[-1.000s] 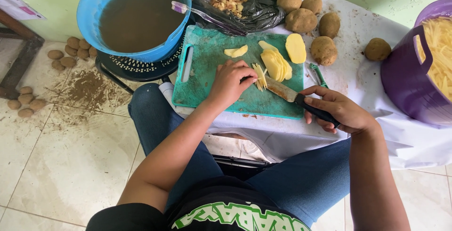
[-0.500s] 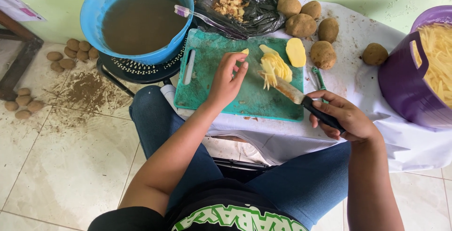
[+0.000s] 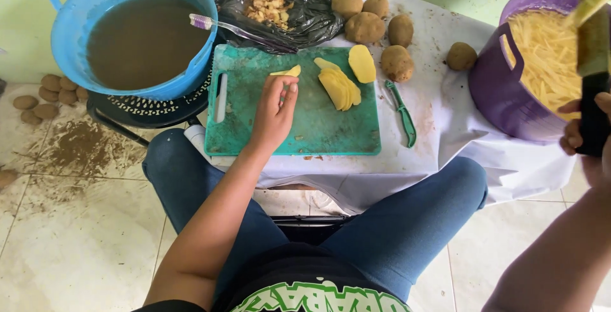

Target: Slicing peeled potatoes into thin strips on a cutting board using a knife.

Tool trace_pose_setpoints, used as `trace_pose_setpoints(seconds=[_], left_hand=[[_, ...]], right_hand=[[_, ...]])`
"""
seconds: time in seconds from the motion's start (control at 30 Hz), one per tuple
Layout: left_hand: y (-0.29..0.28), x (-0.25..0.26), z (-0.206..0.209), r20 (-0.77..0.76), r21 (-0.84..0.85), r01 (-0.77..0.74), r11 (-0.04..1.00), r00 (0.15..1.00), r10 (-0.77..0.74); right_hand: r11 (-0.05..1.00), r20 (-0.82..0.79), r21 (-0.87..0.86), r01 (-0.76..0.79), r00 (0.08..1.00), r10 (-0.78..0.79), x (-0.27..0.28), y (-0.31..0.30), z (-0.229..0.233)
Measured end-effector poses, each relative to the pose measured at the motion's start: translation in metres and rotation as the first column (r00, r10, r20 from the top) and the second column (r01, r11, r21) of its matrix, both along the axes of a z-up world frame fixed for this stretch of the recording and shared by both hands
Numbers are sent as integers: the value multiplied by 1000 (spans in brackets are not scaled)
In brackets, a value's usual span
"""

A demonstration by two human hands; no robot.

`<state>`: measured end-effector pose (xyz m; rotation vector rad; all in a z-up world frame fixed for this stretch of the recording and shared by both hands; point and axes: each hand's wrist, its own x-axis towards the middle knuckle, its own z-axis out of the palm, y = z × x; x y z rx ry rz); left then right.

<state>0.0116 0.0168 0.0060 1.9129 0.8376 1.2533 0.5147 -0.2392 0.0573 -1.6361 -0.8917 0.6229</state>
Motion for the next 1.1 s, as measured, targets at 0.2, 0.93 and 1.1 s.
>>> trace_pose_setpoints(seconds=[0.2, 0.93, 1.1], left_hand=[[0, -1, 1, 27, 31, 16, 999, 999, -17], [85, 3, -1, -269, 361, -123, 924, 936, 229], [93, 15, 2, -753, 132, -57, 990, 644, 138]], right_hand=[[933, 810, -172, 316, 585, -49, -7, 21, 12], [895, 266, -147, -420, 855, 445, -239, 89, 35], [892, 312, -333, -306, 857, 411, -286, 101, 30]])
